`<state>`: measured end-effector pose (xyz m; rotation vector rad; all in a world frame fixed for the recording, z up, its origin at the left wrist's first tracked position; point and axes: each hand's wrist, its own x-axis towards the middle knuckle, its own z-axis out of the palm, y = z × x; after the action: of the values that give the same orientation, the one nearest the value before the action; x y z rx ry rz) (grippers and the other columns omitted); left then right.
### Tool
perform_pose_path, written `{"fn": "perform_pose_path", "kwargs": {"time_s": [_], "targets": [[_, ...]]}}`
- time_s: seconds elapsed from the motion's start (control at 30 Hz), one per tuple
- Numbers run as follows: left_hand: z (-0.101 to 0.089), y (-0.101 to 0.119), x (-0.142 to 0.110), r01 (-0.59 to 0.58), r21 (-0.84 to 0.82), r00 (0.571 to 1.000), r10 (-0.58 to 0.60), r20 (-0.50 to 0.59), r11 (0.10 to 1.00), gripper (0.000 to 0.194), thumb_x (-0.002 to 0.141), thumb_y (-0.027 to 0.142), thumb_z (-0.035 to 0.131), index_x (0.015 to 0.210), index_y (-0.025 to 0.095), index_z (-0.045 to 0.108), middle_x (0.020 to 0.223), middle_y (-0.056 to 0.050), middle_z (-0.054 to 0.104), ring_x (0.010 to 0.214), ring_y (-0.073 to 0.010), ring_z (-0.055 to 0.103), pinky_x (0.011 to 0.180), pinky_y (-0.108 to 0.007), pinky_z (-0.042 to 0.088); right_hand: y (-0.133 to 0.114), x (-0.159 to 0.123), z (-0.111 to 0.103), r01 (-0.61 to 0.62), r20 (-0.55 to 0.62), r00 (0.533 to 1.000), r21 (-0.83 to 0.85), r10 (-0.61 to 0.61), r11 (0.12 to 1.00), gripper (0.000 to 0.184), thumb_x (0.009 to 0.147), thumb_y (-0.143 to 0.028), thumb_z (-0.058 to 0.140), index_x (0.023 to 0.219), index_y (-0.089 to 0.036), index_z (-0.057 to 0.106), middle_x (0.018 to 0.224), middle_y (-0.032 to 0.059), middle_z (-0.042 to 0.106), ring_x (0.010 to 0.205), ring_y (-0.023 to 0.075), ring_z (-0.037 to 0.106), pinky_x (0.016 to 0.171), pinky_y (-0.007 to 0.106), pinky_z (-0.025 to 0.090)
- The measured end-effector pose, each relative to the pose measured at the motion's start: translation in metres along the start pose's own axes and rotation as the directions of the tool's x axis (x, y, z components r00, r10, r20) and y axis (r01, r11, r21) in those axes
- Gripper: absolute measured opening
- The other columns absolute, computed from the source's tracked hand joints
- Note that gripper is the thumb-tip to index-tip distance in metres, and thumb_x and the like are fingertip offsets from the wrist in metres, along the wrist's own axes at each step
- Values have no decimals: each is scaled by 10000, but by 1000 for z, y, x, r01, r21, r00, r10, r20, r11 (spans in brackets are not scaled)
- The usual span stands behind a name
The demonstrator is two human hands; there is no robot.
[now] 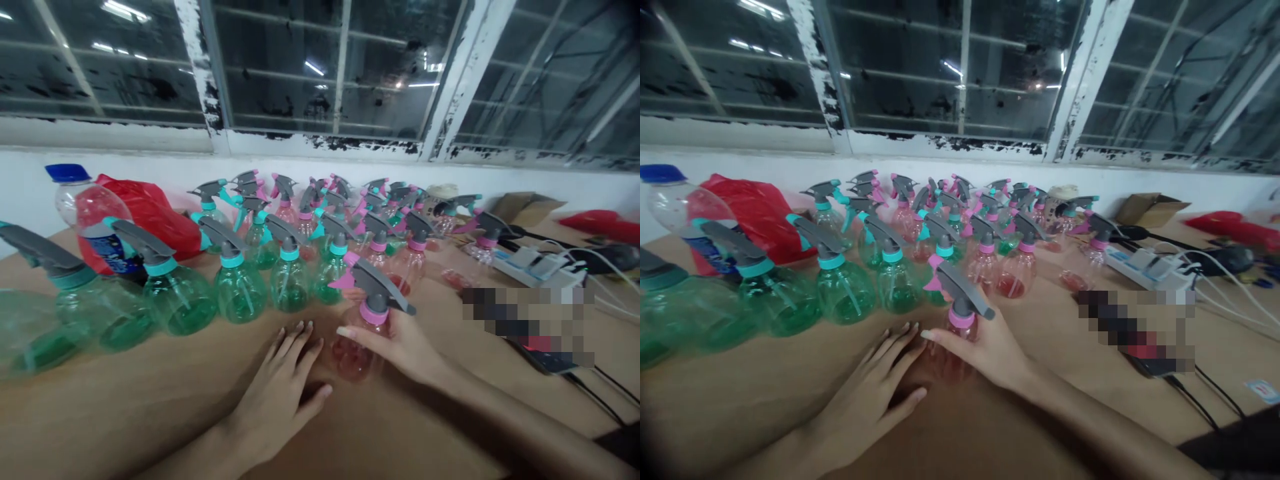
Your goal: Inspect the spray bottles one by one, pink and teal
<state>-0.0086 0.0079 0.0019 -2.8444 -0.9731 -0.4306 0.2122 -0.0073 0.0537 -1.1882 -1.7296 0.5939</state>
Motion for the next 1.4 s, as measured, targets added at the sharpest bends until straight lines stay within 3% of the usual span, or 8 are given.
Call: {"fn": "perform_pose_path", "kwargs": {"time_s": [0.13, 0.27, 0.37, 0.47, 0.63, 0.8, 1.17, 1.4], "targets": [[1, -1, 3, -7, 17, 999, 8, -34, 1000, 507, 933, 442, 493, 1318, 112, 473, 1401, -157, 443, 1286, -309, 405, 1023, -522, 356, 2, -16, -15, -20, -38, 999, -63, 17, 998, 289, 788, -410, 659, 967, -190, 602, 899, 51, 698, 814, 221, 650, 762, 394, 523], [1, 1, 6, -11, 29, 997, 13, -77, 1000, 438, 928, 403, 504, 1294, 162, 490, 1371, -117, 486, 1251, -298, 451, 1008, -504, 383, 9, -34, -51, -115, -123, 988, -212, 90, 971, 299, 779, -463, 649, 881, -184, 620, 819, 53, 708, 730, 235, 651, 660, 369, 507], [3, 7, 11, -12, 23, 993, 15, -118, 1000, 408, 929, 387, 496, 1295, 209, 477, 1340, -82, 519, 1203, -276, 505, 994, -468, 412, 30, -45, -88, -207, -256, 957, -289, 133, 935, 356, 767, -493, 651, 924, -175, 614, 857, 75, 705, 773, 251, 651, 672, 369, 496], [6, 16, 20, -26, 22, 989, 29, -143, 999, 399, 925, 390, 492, 1295, 244, 467, 1313, -64, 542, 1150, -272, 551, 972, -458, 438, 56, -48, -124, -189, -354, 935, -410, 35, 892, 363, 746, -536, 650, 785, -183, 574, 746, 67, 658, 679, 233, 606, 609, 347, 458], [13, 33, 39, -66, 0, 987, 66, -148, 998, 423, 917, 383, 511, 1313, 255, 436, 1303, -63, 550, 1139, -272, 563, 960, -448, 453, 88, -28, -158, -224, -420, 907, -425, 28, 877, 358, 763, -542, 618, 751, -199, 515, 616, 10, 548, 536, 180, 483, 496, 301, 365], [18, 42, 51, -89, -3, 986, 87, -143, 996, 418, 917, 368, 495, 1319, 268, 443, 1306, -49, 554, 1158, -275, 552, 933, -426, 482, 109, 4, -169, -216, -442, 897, -414, 12, 884, 356, 761, -527, 620, 856, -192, 544, 795, 72, 630, 700, 233, 564, 621, 350, 427], [12, 47, 82, -94, -57, 989, 87, -116, 994, 381, 918, 339, 496, 1288, 263, 453, 1295, -46, 563, 1132, -266, 576, 943, -442, 478, 132, 42, -168, -182, -444, 896, -399, -15, 899, 436, 762, -555, 607, 958, -167, 571, 836, 96, 664, 744, 272, 624, 662, 385, 464], [12, 53, 97, -115, -39, 983, 108, -147, 993, 357, 918, 316, 482, 1266, 238, 475, 1290, -59, 556, 1152, -278, 553, 935, -459, 483, 114, 24, -177, -189, -461, 887, -331, 16, 925, 513, 767, -493, 646, 1157, -172, 564, 1163, 147, 655, 1030, 303, 628, 797, 412, 508]]}}
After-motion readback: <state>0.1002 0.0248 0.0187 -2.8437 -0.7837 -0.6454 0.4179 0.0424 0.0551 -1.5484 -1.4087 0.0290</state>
